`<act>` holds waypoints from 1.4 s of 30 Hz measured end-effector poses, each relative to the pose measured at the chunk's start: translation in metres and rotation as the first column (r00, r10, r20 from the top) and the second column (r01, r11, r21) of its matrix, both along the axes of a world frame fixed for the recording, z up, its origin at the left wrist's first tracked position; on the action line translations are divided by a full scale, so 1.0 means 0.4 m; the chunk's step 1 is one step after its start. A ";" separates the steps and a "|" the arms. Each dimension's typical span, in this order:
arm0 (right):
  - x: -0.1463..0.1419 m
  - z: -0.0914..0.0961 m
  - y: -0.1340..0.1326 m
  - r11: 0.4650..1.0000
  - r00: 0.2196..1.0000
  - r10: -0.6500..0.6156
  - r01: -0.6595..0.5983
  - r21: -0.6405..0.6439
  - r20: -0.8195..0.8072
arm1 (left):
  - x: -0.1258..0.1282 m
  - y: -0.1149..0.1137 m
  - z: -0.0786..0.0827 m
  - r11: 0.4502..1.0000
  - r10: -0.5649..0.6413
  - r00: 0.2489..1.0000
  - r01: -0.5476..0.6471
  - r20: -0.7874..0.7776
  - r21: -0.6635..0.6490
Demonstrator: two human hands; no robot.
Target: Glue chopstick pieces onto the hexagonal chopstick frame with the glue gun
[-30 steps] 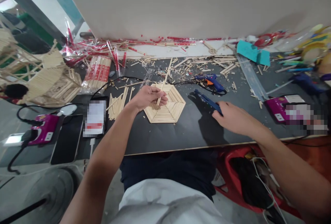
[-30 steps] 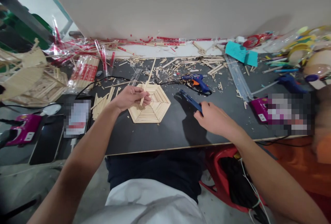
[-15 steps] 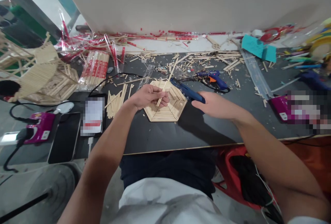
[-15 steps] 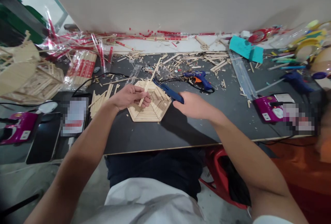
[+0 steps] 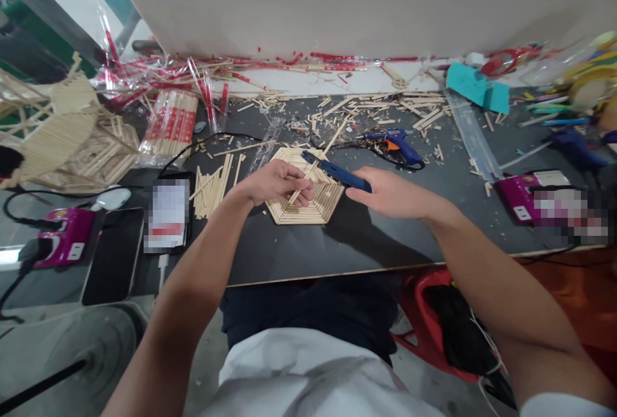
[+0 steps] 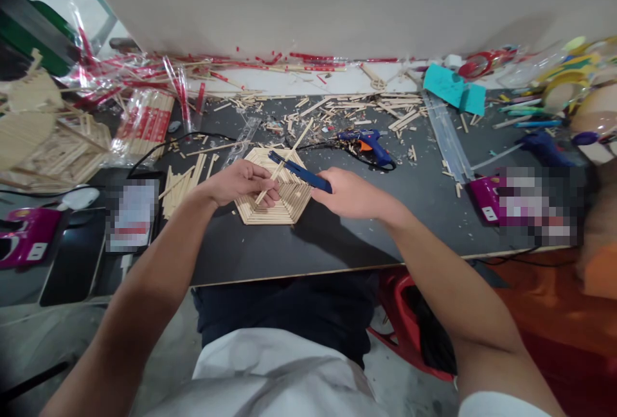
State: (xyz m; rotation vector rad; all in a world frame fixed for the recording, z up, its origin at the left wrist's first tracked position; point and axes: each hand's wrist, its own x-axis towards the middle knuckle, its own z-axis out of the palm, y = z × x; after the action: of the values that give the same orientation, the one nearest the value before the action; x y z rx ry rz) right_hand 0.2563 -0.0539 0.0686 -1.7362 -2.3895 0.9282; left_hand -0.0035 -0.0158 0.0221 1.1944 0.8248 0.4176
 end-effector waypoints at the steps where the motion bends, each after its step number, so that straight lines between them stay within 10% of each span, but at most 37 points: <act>1: 0.001 -0.001 0.000 1.000 1.000 -0.004 0.004 -0.003 -0.007 | 0.000 0.000 0.000 1.000 -0.001 1.000 0.001 0.003 -0.002; 22: 0.006 -0.016 0.013 0.999 0.998 0.030 -0.028 -0.037 0.046 | 0.016 -0.015 0.034 0.997 0.043 0.991 -0.035 -0.129 0.063; 42: -0.009 -0.062 0.008 0.979 0.993 0.051 -0.071 0.189 0.107 | 0.016 -0.015 0.021 0.997 0.074 0.981 -0.068 -0.181 0.038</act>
State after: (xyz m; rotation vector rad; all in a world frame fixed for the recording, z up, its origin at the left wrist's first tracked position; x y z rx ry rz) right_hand 0.2527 -0.0506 0.0439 -1.6865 -2.5118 0.6027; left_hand 0.0028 -0.0219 0.0307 1.2478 1.0240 0.3841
